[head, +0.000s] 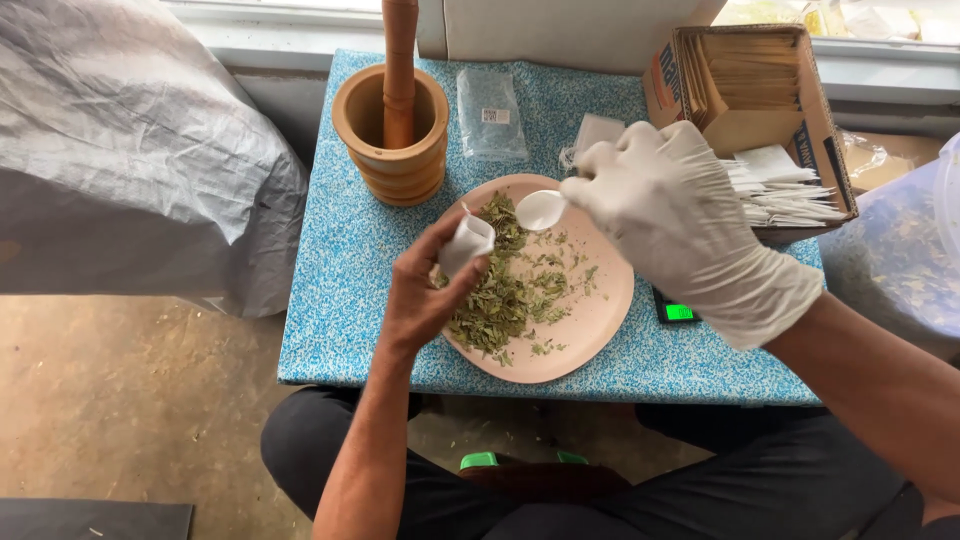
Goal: Filling empty tea bags with dried tea leaves, weighing them on a scale, and sealing them with a heat sealer.
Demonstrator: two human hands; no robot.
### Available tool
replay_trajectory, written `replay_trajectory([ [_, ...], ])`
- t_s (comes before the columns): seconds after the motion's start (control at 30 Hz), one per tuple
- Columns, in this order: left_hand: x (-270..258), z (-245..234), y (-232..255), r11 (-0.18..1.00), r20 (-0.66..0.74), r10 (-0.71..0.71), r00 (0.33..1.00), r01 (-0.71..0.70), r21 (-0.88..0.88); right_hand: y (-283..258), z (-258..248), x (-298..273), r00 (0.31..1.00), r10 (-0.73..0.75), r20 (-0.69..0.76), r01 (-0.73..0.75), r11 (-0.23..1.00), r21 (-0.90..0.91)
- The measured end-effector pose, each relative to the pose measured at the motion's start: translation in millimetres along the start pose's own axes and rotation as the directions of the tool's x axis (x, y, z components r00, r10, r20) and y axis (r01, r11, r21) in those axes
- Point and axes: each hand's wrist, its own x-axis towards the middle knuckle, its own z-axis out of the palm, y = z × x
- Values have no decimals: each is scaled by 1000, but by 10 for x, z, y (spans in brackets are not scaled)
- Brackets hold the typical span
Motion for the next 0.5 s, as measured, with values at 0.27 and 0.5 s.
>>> replay_trajectory([
  [0.27, -13, -77, 33, 931, -262, -78, 962, -24, -365, -517, 1111, -479, 993, 100, 70, -121, 879, 461],
  [0.5, 0, 65, -173, 989, -319, -70, 945, 23, -149, -831, 1275, -322, 990, 137, 30, -130, 811, 570],
])
